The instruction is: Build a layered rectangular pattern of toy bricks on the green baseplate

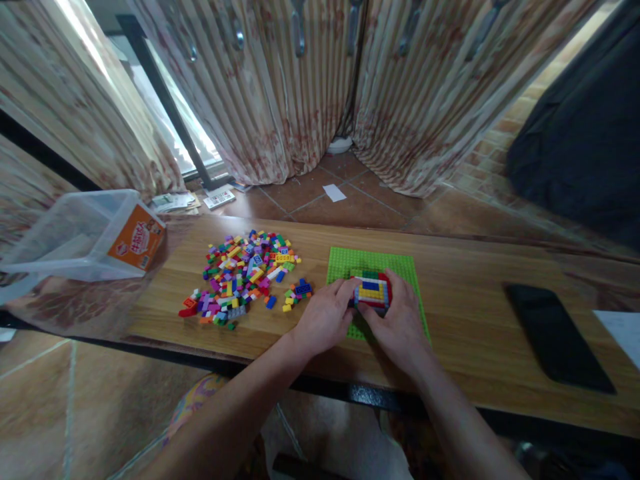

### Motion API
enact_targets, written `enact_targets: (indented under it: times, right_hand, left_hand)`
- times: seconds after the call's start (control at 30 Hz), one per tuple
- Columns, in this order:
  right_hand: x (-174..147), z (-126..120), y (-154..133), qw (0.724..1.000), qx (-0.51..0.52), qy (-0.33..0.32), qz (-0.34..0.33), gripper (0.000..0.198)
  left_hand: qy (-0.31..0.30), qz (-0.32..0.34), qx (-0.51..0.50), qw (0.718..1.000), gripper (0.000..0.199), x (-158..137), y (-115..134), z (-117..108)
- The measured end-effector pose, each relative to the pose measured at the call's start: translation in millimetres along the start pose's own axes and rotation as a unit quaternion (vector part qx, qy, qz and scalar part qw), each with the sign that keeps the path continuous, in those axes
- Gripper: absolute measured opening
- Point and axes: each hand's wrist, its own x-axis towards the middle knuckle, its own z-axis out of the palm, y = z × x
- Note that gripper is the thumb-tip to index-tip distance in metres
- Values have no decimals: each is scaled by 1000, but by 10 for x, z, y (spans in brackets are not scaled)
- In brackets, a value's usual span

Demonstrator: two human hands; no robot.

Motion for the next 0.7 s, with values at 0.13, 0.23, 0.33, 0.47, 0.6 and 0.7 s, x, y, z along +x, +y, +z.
enact_targets:
  times: [0.13, 0.23, 0.33, 0.47, 0.6, 0.7]
  right_hand:
    - [-10, 54, -1, 1000, -13, 3, 1, 67]
    - [0, 61, 35, 1000, -8, 3, -9, 66]
    - [4, 56, 53, 1000, -10, -7, -7, 66]
    - [9, 49, 53, 1000, -12, -11, -4, 67]
    - [18, 50, 54, 1000, -9, -6, -8, 67]
    - [21, 53, 52, 1000, -8, -4, -4, 67]
  left_hand:
    - [4, 1, -8, 1000, 53, 8, -6, 18]
    - [0, -2, -12, 1000, 51, 16, -3, 27]
    - [-7, -5, -9, 1000, 51, 20, 2, 32]
    - [-13, -6, -11, 1000, 51, 24, 6, 34]
    - [-13, -9, -14, 1000, 52, 26, 8, 34]
    - [-12, -9, -15, 1000, 52, 26, 9, 35]
